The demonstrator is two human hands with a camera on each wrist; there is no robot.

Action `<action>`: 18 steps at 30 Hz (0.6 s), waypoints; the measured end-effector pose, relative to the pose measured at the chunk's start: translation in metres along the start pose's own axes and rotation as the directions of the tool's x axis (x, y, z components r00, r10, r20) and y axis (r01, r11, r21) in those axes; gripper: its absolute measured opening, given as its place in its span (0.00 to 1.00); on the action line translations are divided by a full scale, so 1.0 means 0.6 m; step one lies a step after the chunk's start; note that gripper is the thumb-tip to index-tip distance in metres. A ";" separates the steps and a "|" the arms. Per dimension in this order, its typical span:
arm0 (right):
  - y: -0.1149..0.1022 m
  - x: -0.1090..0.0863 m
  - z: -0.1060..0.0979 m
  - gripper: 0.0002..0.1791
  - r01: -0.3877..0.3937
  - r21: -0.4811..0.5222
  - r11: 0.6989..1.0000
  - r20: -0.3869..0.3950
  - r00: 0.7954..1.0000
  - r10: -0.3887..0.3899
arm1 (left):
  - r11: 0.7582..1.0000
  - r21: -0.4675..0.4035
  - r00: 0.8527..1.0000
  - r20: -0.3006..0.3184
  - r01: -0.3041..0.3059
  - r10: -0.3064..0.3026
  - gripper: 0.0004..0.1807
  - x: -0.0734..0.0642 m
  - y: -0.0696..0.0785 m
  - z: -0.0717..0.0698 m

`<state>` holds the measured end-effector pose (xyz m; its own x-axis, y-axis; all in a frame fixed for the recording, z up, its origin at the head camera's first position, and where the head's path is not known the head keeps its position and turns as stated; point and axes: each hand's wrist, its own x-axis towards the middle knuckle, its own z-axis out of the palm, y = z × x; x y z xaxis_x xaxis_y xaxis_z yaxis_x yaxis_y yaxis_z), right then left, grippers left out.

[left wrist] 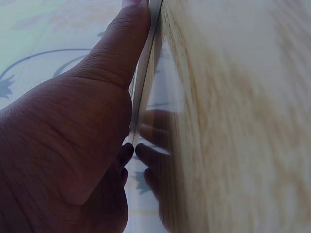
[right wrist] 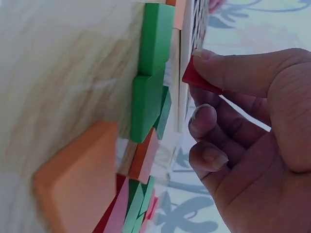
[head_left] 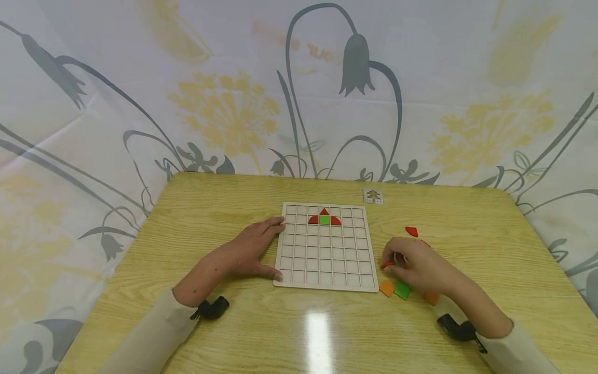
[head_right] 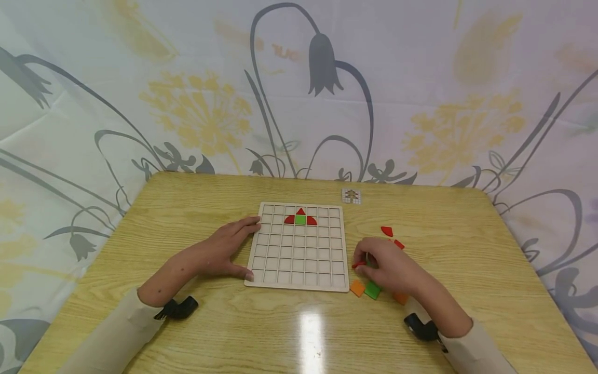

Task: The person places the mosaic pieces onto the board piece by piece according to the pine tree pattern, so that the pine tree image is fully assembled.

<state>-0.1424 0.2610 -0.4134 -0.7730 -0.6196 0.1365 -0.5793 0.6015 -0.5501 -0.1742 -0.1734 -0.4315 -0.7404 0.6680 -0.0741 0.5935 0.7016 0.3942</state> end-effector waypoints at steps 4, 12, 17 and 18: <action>0.000 0.011 -0.001 0.12 -0.008 -0.010 1.000 -0.001 1.000 0.008 | 1.000 0.003 1.000 0.000 0.001 -0.001 0.66 0.000 0.000 0.000; 0.001 0.039 0.001 0.10 -0.006 -0.052 0.999 -0.017 1.000 0.005 | 1.000 0.000 1.000 -0.002 -0.002 0.002 0.66 0.000 -0.001 0.002; -0.002 0.053 0.003 0.10 -0.013 -0.028 1.000 -0.028 1.000 0.012 | 1.000 -0.002 1.000 -0.004 -0.005 0.005 0.66 -0.001 0.001 0.001; -0.003 0.055 0.003 0.10 -0.019 -0.019 1.000 -0.028 0.999 0.019 | 1.000 -0.001 1.000 -0.008 -0.009 0.009 0.66 -0.001 0.001 0.001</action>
<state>-0.1665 0.2386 -0.4092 -0.7905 -0.5940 0.1493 -0.5692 0.6226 -0.5370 -0.1733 -0.1730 -0.4314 -0.7376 0.6722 -0.0632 0.5999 0.6954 0.3956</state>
